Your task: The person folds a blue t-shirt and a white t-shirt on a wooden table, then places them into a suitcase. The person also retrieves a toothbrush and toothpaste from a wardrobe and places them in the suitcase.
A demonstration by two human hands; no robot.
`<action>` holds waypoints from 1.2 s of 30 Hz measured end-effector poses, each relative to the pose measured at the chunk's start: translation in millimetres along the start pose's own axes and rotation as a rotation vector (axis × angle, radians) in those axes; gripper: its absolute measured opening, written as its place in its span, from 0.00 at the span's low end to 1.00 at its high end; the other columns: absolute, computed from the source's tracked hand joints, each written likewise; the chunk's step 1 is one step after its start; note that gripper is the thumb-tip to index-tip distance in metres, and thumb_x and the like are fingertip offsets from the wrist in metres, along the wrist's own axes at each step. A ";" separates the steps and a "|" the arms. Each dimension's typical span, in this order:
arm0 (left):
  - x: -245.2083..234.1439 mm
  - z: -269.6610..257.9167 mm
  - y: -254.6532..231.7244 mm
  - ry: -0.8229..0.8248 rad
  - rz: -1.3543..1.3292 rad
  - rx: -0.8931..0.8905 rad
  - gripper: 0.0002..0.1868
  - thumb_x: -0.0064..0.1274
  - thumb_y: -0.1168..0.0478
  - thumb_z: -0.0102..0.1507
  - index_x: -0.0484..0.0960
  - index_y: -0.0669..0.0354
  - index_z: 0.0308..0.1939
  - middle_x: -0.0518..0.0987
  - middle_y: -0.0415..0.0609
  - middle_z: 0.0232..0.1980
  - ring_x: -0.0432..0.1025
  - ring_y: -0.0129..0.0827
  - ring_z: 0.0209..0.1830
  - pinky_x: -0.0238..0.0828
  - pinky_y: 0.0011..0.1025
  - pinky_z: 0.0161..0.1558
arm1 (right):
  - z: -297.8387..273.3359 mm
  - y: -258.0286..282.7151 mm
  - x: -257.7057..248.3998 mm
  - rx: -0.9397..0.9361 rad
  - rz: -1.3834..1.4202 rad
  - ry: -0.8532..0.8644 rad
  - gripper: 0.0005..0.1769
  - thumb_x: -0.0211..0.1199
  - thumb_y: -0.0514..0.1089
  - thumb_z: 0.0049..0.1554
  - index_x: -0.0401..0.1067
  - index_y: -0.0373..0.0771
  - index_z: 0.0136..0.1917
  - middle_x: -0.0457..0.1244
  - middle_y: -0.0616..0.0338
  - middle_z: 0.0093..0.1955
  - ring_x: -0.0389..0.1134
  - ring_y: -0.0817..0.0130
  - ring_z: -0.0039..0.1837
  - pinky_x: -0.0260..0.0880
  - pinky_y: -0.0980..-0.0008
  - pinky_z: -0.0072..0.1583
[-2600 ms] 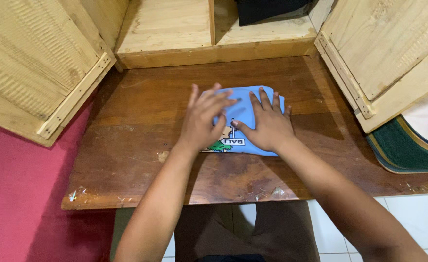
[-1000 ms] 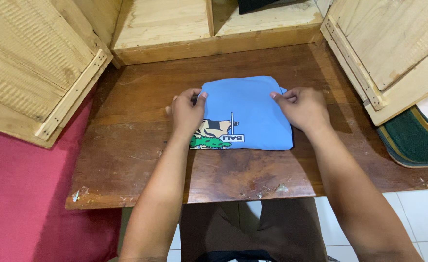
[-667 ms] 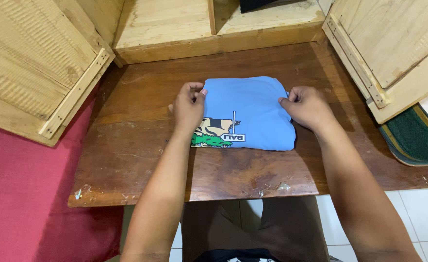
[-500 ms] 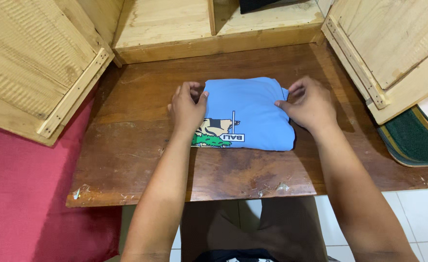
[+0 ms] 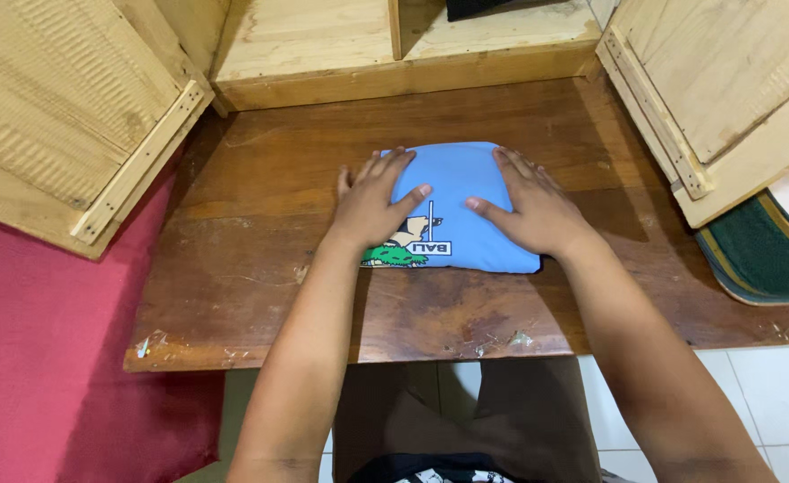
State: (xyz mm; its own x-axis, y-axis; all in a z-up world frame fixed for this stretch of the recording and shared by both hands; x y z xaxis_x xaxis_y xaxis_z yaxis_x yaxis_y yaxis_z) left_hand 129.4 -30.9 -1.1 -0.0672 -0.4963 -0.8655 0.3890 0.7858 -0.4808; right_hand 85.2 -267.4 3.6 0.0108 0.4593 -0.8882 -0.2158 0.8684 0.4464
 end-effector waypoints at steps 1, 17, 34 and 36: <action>-0.5 0.6 -0.7 0.007 0.018 -0.033 0.42 0.39 0.27 0.63 0.64 0.43 0.75 0.58 0.46 0.80 0.44 0.48 0.82 0.19 0.67 0.73 | 0.2 2.0 -1.3 0.016 -0.026 0.008 0.58 0.57 0.75 0.56 0.47 0.32 0.81 0.43 0.40 0.82 0.41 0.47 0.83 0.38 0.48 0.78; 3.5 -24.1 -53.4 -0.388 0.650 0.538 0.29 0.58 0.52 0.66 0.75 0.26 0.73 0.64 0.30 0.79 0.51 0.35 0.86 0.31 0.71 0.82 | -18.3 47.9 2.0 -0.268 -0.202 0.149 0.65 0.72 0.81 0.40 0.57 0.38 0.76 0.42 0.49 0.85 0.35 0.50 0.87 0.33 0.32 0.78; -8.6 -20.4 -39.1 0.142 0.218 0.152 0.53 0.55 0.22 0.51 0.58 0.31 0.76 0.48 0.47 0.82 0.40 0.52 0.81 0.35 0.66 0.71 | -13.9 -0.7 -17.5 -0.081 0.133 0.056 0.50 0.68 0.67 0.50 0.56 0.48 0.79 0.44 0.40 0.82 0.43 0.44 0.82 0.46 0.46 0.76; -17.3 -19.9 -28.6 0.064 0.140 0.154 0.47 0.55 0.26 0.56 0.64 0.36 0.74 0.53 0.50 0.81 0.48 0.52 0.79 0.43 0.61 0.71 | -11.8 -17.7 -25.2 -0.046 0.305 -0.087 0.33 0.63 0.59 0.59 0.66 0.42 0.73 0.58 0.41 0.73 0.58 0.50 0.73 0.59 0.52 0.69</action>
Point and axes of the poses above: each hand's wrist, its own z-axis towards the middle knuckle, its own x-axis out of the palm, y = z × x, the point moved 5 cm from there along z, towards the middle knuckle
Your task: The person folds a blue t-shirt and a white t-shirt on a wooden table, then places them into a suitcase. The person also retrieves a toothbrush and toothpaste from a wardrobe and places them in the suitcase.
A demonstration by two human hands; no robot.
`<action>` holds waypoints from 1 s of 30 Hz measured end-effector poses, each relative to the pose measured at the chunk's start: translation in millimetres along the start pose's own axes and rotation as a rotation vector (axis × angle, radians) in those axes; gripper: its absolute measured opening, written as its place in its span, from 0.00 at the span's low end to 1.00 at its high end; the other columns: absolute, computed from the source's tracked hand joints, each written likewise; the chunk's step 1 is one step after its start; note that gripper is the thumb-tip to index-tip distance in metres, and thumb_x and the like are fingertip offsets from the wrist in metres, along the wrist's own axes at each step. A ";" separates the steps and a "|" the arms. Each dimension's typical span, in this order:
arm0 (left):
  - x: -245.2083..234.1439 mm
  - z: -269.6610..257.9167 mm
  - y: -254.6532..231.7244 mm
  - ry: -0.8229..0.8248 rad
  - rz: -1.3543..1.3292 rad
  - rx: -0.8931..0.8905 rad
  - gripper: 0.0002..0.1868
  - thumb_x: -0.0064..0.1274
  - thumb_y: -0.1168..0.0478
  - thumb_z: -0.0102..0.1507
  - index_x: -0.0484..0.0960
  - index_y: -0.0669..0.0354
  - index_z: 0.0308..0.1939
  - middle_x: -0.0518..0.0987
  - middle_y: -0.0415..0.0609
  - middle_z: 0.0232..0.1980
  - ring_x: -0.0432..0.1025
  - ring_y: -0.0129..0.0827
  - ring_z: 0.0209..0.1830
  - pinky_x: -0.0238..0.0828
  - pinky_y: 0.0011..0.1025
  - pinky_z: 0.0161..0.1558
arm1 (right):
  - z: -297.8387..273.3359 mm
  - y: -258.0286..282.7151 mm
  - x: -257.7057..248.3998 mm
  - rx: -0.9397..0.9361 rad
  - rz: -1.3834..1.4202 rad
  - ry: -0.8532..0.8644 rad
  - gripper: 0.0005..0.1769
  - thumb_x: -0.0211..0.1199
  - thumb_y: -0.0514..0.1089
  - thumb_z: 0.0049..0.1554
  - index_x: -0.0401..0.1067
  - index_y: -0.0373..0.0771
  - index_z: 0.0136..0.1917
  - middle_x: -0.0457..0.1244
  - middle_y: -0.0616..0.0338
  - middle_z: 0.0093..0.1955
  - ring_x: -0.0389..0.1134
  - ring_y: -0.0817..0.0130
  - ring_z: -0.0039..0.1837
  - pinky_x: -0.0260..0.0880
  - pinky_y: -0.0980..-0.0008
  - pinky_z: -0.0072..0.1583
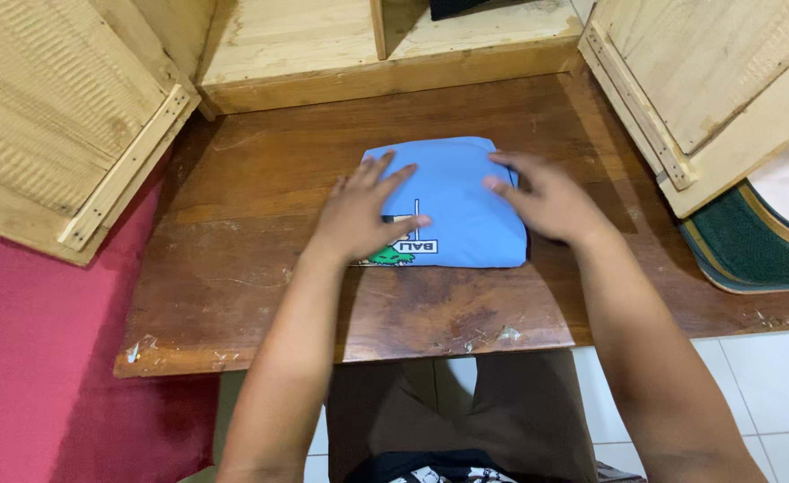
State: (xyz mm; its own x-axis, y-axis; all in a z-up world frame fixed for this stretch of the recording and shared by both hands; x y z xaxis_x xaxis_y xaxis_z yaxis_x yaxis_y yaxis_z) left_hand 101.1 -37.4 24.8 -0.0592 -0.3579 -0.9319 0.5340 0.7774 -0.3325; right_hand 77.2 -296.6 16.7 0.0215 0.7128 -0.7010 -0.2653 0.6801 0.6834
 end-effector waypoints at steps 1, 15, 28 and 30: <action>-6.7 -4.3 8.1 -0.062 -0.055 -0.009 0.43 0.56 0.29 0.58 0.68 0.38 0.72 0.58 0.50 0.80 0.54 0.51 0.78 0.50 0.58 0.71 | 0.8 -6.9 -6.4 0.051 0.070 -0.076 0.28 0.62 0.56 0.60 0.70 0.40 0.68 0.65 0.43 0.66 0.66 0.55 0.65 0.67 0.57 0.64; -9.1 -7.7 26.5 -0.304 0.079 -0.346 0.47 0.56 0.24 0.58 0.80 0.71 0.51 0.75 0.69 0.54 0.72 0.59 0.54 0.72 0.51 0.49 | -7.0 7.7 -9.3 0.524 -0.154 -0.125 0.34 0.67 0.69 0.54 0.80 0.32 0.42 0.69 0.46 0.32 0.71 0.57 0.35 0.72 0.62 0.43; -1.1 -5.0 32.9 -0.256 -0.229 -0.313 0.35 0.66 0.39 0.55 0.80 0.68 0.50 0.81 0.63 0.48 0.77 0.53 0.50 0.73 0.46 0.51 | -3.7 -7.2 7.3 0.333 -0.088 -0.140 0.29 0.70 0.60 0.53 0.77 0.32 0.54 0.70 0.48 0.38 0.72 0.58 0.40 0.72 0.62 0.46; 1.3 -4.4 34.9 -0.247 -0.327 -0.325 0.34 0.68 0.43 0.55 0.78 0.69 0.51 0.83 0.63 0.47 0.79 0.50 0.48 0.75 0.43 0.50 | -3.7 -12.7 8.4 0.321 -0.058 -0.138 0.27 0.69 0.56 0.54 0.76 0.32 0.56 0.70 0.48 0.38 0.72 0.59 0.40 0.72 0.62 0.46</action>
Point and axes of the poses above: each hand's wrist, its own z-axis towards the middle knuckle, its own x-axis out of the palm, y = z × x, the point moved 5 cm from there along z, towards the middle knuckle
